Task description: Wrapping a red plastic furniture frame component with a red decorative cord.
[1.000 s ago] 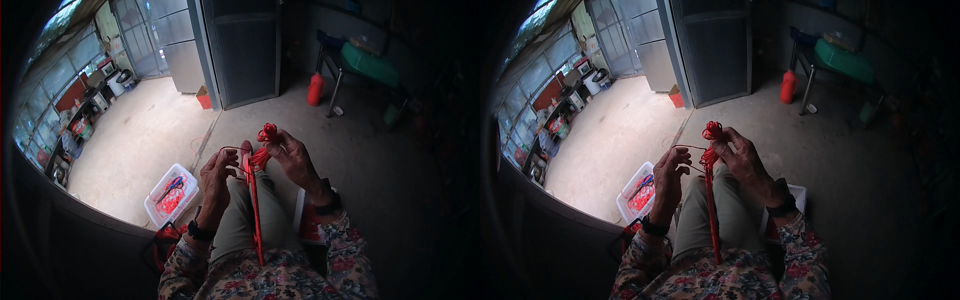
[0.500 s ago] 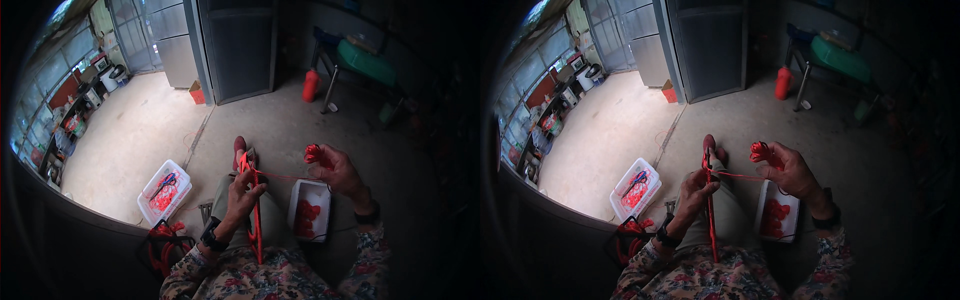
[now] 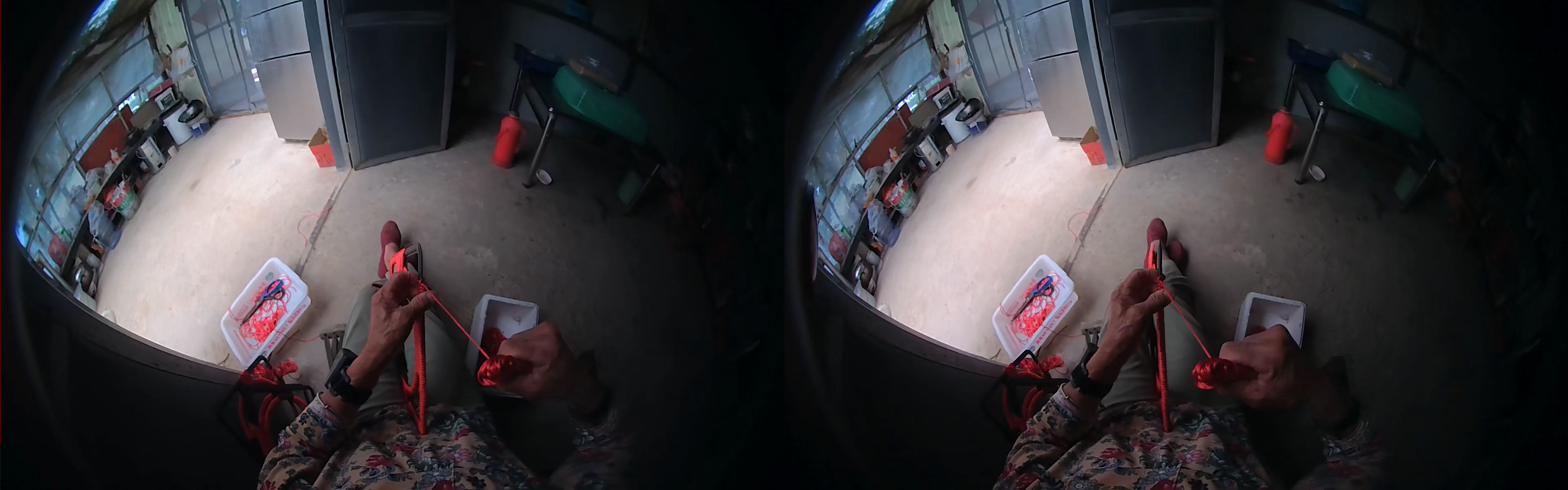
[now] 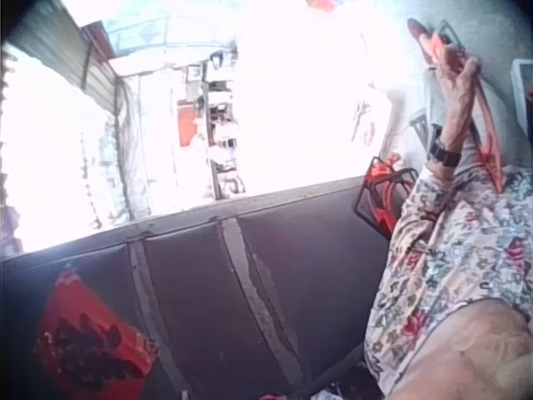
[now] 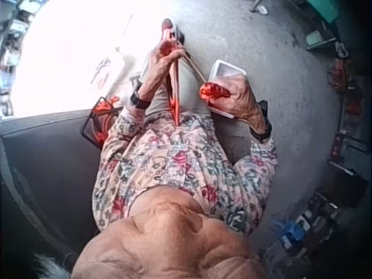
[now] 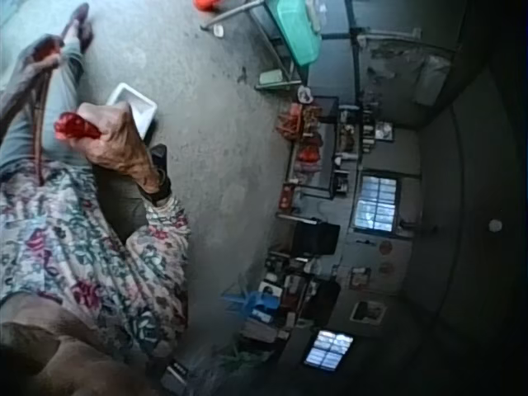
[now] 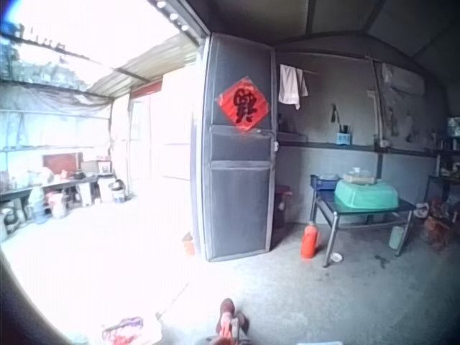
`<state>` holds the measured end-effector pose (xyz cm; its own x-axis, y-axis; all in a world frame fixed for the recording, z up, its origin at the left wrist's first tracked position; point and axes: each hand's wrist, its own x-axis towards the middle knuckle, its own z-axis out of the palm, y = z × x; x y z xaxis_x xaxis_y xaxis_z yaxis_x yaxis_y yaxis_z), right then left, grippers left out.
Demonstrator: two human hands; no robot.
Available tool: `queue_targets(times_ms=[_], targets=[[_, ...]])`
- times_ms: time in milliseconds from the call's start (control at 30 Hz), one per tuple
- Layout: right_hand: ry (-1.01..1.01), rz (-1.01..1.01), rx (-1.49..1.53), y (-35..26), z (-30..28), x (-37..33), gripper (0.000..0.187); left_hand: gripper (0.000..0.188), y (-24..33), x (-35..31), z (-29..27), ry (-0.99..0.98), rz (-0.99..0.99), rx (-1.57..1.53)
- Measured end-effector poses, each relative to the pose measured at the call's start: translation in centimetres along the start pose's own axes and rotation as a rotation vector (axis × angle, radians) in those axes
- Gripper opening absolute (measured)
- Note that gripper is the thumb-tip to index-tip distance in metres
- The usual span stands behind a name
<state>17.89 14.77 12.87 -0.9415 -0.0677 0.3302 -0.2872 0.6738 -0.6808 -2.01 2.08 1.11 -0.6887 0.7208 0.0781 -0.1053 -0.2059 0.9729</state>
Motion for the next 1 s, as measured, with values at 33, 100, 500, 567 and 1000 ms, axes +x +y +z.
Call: queue_targets(times_ms=[33, 100, 500, 567, 1000], targets=[[-0.001, -0.001, 0.002, -0.2, 0.4, 0.2, 0.019, 0.031, 0.0, -0.1, -0.1, 0.007, 0.032, 0.022], [-0.003, -0.082, 0.158, -0.5, 0.9, 0.6, 0.022, 0.027, 0.5, -0.5, -0.2, -0.004, 0.028, 0.082], [0.149, -0.223, -0.239, -1.6, -2.1, 9.2, 0.023, 0.012, 2.6, 0.3, 0.3, 0.236, 0.517, 0.581], [0.26, -0.085, -0.382, 0.0, -2.5, 10.7, 0.027, 0.014, 2.2, 1.5, -0.4, 0.241, 0.37, 0.297], [0.073, -0.079, -0.444, 12.1, 5.6, 11.4, 0.026, 0.016, 1.0, 3.3, -3.7, 0.148, -0.037, -0.082]])
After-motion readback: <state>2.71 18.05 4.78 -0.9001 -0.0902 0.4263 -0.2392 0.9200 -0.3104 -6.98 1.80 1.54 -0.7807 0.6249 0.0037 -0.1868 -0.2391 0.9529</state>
